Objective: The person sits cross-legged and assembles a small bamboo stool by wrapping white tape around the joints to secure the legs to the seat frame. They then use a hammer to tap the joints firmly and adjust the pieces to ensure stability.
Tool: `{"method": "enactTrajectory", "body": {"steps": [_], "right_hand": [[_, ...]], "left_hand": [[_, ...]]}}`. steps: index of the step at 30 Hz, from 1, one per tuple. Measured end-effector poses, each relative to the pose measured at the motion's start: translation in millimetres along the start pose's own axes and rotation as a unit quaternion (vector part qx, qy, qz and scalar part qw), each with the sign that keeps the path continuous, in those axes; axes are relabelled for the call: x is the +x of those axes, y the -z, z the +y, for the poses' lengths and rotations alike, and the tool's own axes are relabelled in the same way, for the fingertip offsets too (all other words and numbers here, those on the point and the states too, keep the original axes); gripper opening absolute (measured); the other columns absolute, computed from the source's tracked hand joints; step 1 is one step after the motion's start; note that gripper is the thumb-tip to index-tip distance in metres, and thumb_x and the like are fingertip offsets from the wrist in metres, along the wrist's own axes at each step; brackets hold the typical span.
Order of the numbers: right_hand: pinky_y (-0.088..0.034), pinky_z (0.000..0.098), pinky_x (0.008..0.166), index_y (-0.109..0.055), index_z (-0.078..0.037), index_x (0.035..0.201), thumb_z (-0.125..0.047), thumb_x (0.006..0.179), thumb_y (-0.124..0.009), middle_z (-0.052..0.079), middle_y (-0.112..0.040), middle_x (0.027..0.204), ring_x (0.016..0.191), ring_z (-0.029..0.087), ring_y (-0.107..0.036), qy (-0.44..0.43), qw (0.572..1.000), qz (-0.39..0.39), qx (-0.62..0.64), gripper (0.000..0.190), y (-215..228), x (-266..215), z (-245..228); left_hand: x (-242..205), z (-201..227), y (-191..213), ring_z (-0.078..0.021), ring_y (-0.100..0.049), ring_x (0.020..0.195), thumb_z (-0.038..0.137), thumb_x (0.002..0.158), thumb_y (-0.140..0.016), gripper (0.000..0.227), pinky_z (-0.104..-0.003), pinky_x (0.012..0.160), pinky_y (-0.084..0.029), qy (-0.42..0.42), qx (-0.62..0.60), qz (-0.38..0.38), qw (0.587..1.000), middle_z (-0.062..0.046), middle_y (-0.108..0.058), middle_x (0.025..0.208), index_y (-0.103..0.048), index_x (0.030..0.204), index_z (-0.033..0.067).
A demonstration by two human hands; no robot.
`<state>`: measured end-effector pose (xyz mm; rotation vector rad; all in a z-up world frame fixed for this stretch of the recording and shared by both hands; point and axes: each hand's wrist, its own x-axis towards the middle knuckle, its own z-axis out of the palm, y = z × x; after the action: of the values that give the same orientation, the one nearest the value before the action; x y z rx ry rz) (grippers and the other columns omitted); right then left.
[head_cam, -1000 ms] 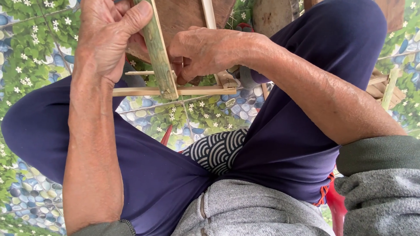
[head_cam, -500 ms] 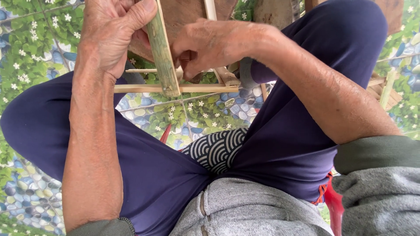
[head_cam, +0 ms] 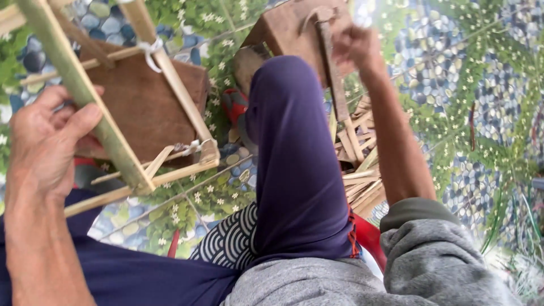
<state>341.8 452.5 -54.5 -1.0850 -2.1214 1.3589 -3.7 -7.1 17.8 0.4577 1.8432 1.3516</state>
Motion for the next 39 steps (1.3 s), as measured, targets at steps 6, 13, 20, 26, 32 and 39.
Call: {"method": "enactTrajectory", "body": {"steps": [6,13,20,26,32,39], "right_hand": [[-0.054,0.0305,0.087,-0.066,-0.009,0.107,-0.018,0.092,-0.080,0.010,-0.071,0.110,0.095,0.021,-0.067,-0.110,0.951,0.089,-0.274,0.023,-18,-66,71],[-0.046,0.0383,0.051,-0.038,-0.004,0.120,-0.015,0.092,-0.072,0.009,-0.058,0.088,0.066,0.022,-0.053,-0.233,0.941,0.054,-0.241,0.045,-33,-103,121],[-0.056,0.0225,0.055,-0.072,-0.006,0.121,-0.012,0.097,-0.074,0.013,-0.075,0.110,0.075,0.015,-0.069,-0.176,0.951,0.030,-0.254,0.025,51,-125,-13],[-0.050,0.0207,0.042,-0.075,-0.005,0.117,-0.012,0.104,-0.082,0.002,-0.076,0.082,0.058,0.006,-0.063,0.074,0.906,0.153,-0.387,0.016,107,-76,-49],[-0.056,0.0325,0.076,-0.071,-0.021,0.107,-0.039,0.084,-0.089,-0.004,-0.064,0.104,0.090,0.012,-0.056,0.102,0.965,0.240,-0.011,0.034,31,1,-10],[-0.055,0.0208,0.051,-0.075,-0.017,0.109,-0.018,0.084,-0.086,0.002,-0.072,0.097,0.080,0.012,-0.073,-0.126,0.970,0.175,0.114,0.028,-14,69,104]], "left_hand": [[16,-36,13,-0.0006,-0.060,0.070,0.028,0.103,-0.070,0.035,-0.018,0.053,-0.055,-0.015,-0.022,-0.014,1.000,0.008,-0.063,0.092,-0.062,0.136,0.0196],[6,-19,6,-0.0067,-0.059,0.069,0.025,0.103,-0.071,0.034,-0.024,0.053,-0.057,-0.013,-0.006,0.010,1.000,0.004,-0.059,0.087,-0.065,0.135,0.0161],[6,-19,4,-0.0200,-0.064,0.072,0.020,0.106,-0.068,0.035,-0.039,0.057,-0.064,-0.028,0.009,0.001,1.000,-0.006,-0.063,0.096,-0.062,0.139,0.0094],[6,-13,-1,-0.0169,-0.064,0.078,0.014,0.103,-0.071,0.035,-0.039,0.060,-0.066,-0.012,0.001,0.018,1.000,-0.005,-0.066,0.103,-0.064,0.137,0.0085],[2,26,-21,-0.0086,-0.060,0.100,0.004,0.094,-0.066,0.029,-0.028,0.094,-0.058,0.040,0.004,0.057,0.998,0.004,-0.065,0.126,-0.064,0.119,0.0174],[30,-16,-12,-0.0068,-0.065,0.103,0.021,0.090,-0.077,0.033,-0.022,0.090,-0.054,-0.112,-0.064,0.047,0.991,0.004,-0.071,0.117,-0.066,0.120,0.0141]]}}
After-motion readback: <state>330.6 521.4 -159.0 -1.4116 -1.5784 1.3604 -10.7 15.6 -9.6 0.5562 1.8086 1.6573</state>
